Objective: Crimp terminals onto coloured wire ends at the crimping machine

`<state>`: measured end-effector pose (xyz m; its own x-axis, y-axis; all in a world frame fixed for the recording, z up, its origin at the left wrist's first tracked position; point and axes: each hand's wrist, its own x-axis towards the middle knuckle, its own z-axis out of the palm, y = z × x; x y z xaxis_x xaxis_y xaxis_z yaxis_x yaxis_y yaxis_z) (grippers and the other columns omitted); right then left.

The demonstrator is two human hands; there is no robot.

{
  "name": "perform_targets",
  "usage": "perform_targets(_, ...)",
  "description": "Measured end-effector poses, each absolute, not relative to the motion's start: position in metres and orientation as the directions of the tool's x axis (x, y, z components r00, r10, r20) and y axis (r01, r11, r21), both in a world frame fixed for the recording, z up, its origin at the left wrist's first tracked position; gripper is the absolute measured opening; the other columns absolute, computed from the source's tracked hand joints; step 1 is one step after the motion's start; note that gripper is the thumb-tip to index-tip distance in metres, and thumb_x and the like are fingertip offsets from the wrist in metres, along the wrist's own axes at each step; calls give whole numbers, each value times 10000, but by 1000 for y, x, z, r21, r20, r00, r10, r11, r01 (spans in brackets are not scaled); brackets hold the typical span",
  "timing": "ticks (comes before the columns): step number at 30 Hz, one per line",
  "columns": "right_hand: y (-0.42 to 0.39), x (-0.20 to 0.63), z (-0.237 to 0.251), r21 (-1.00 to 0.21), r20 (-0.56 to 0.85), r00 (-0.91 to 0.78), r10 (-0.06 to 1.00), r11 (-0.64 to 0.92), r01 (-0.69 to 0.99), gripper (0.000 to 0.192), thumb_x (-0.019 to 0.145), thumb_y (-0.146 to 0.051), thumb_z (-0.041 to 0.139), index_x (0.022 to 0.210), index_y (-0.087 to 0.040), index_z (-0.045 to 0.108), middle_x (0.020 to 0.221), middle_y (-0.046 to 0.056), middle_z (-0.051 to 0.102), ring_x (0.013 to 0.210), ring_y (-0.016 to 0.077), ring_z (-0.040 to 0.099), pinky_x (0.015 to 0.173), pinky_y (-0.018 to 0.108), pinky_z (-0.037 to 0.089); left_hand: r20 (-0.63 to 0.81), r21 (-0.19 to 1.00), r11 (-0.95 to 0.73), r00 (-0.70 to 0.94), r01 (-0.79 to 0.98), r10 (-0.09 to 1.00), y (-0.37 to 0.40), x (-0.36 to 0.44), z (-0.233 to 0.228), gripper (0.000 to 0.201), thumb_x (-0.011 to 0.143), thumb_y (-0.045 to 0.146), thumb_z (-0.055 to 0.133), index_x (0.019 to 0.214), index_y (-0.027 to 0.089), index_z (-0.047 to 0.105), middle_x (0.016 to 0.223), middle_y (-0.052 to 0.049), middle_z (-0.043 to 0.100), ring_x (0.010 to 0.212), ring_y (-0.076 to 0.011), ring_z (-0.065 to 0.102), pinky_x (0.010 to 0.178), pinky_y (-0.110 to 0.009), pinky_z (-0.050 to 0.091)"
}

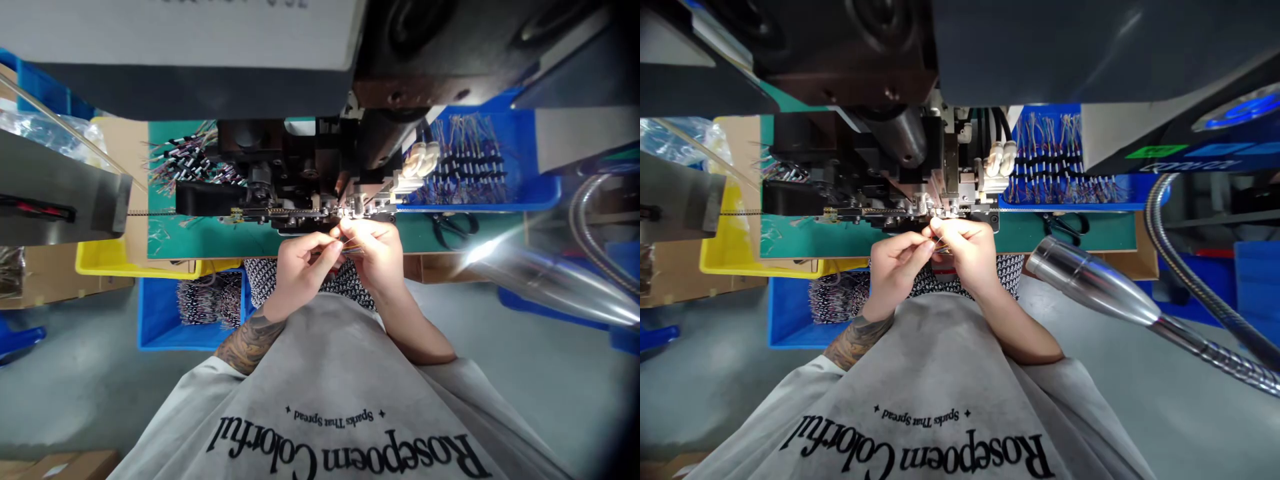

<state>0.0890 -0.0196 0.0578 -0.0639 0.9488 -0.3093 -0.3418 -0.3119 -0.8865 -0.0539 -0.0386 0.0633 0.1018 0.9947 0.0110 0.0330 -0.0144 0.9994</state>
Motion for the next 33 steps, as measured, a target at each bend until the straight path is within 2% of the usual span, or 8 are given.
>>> perform_targets(6, -17, 88, 61, -842, -375, -86, 923, -378, -384, 302, 838, -489, 854, 766, -199, 812, 665, 1, 677, 522, 97, 567, 456, 244, 466, 36, 996, -44, 106, 75, 994, -36, -55, 62, 232, 1018, 334, 711, 838, 195, 755, 698, 8, 726, 608, -110, 649, 579, -225, 537)
perform_targets(11, -18, 88, 62, -844, -406, -90, 909, -411, -345, 330, 830, -529, 849, 769, -210, 790, 666, -2, 666, 530, 105, 581, 484, 261, 509, 16, 996, -25, 101, 85, 995, -36, -56, 61, 255, 1017, 374, 710, 837, 198, 752, 703, -4, 723, 619, -129, 648, 578, -244, 541)
perform_targets(20, -19, 85, 64, -853, -414, -68, 908, -413, -319, 333, 845, -530, 817, 778, -206, 782, 646, 5, 661, 551, 124, 599, 502, 271, 526, 10, 996, -17, 85, 87, 996, -37, -57, 59, 257, 1015, 386, 717, 843, 198, 748, 701, 2, 708, 616, -125, 633, 567, -236, 533)
perform_targets(33, -21, 82, 60, -850, -413, -18, 910, -393, -352, 308, 850, -513, 834, 807, -208, 827, 676, 5, 670, 544, 102, 560, 473, 240, 467, 10, 997, -16, 75, 79, 997, -37, -57, 58, 250, 1009, 380, 724, 836, 201, 744, 683, 9, 707, 606, -122, 647, 558, -228, 546)
